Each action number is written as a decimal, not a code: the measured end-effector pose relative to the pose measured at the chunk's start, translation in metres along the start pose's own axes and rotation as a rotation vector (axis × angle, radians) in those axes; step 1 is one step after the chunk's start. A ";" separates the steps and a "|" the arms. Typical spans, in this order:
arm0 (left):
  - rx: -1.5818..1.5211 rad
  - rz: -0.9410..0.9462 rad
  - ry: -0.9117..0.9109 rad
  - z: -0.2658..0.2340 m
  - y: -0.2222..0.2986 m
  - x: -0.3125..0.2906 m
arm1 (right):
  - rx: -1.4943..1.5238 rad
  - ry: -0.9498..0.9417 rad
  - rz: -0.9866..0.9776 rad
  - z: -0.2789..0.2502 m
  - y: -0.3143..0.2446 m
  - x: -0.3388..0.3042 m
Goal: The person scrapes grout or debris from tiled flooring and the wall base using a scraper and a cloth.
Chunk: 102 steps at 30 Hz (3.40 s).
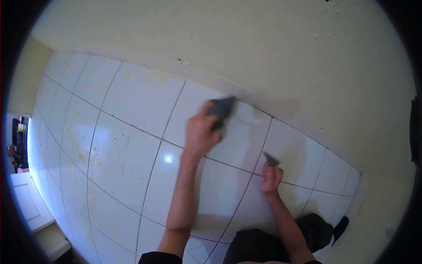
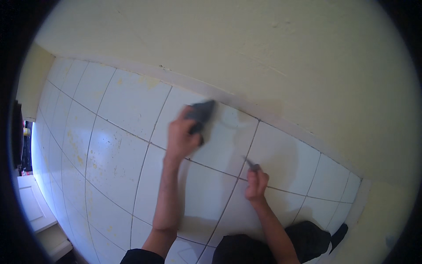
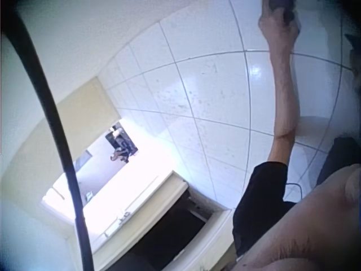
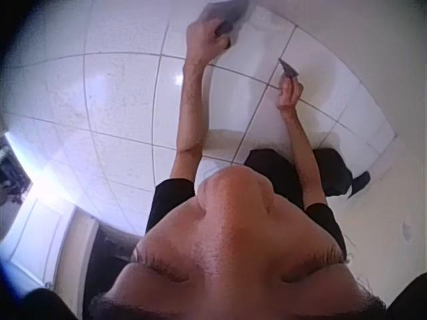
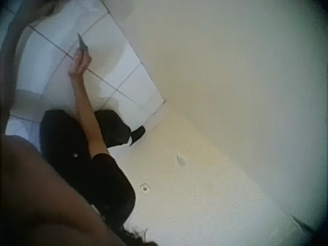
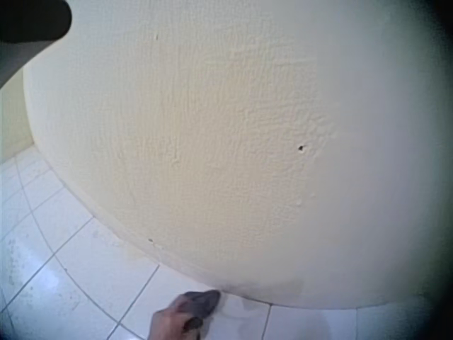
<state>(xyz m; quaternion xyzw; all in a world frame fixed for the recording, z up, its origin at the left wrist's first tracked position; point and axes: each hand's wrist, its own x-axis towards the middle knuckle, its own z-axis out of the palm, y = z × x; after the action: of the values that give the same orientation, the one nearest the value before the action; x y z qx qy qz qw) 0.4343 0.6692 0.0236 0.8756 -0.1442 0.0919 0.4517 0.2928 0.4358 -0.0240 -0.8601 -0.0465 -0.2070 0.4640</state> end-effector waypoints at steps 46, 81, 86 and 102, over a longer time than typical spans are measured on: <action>0.438 -0.295 0.226 0.031 -0.002 0.001 | 0.504 0.308 0.430 0.044 0.003 0.072; 0.207 -0.243 0.391 0.013 -0.039 -0.002 | -0.330 -0.067 0.153 0.106 -0.015 0.139; 0.173 -0.285 0.363 0.013 -0.036 -0.002 | -0.264 -0.030 0.094 0.109 -0.008 0.139; 0.222 -0.237 0.383 0.014 -0.039 -0.003 | -0.410 -0.023 0.071 0.110 -0.008 0.142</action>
<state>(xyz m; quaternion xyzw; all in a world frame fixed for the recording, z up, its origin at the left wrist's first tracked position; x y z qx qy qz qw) 0.4447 0.6794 -0.0149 0.8973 0.0589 0.2180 0.3793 0.4545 0.5139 -0.0144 -0.9399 0.0217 -0.1861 0.2855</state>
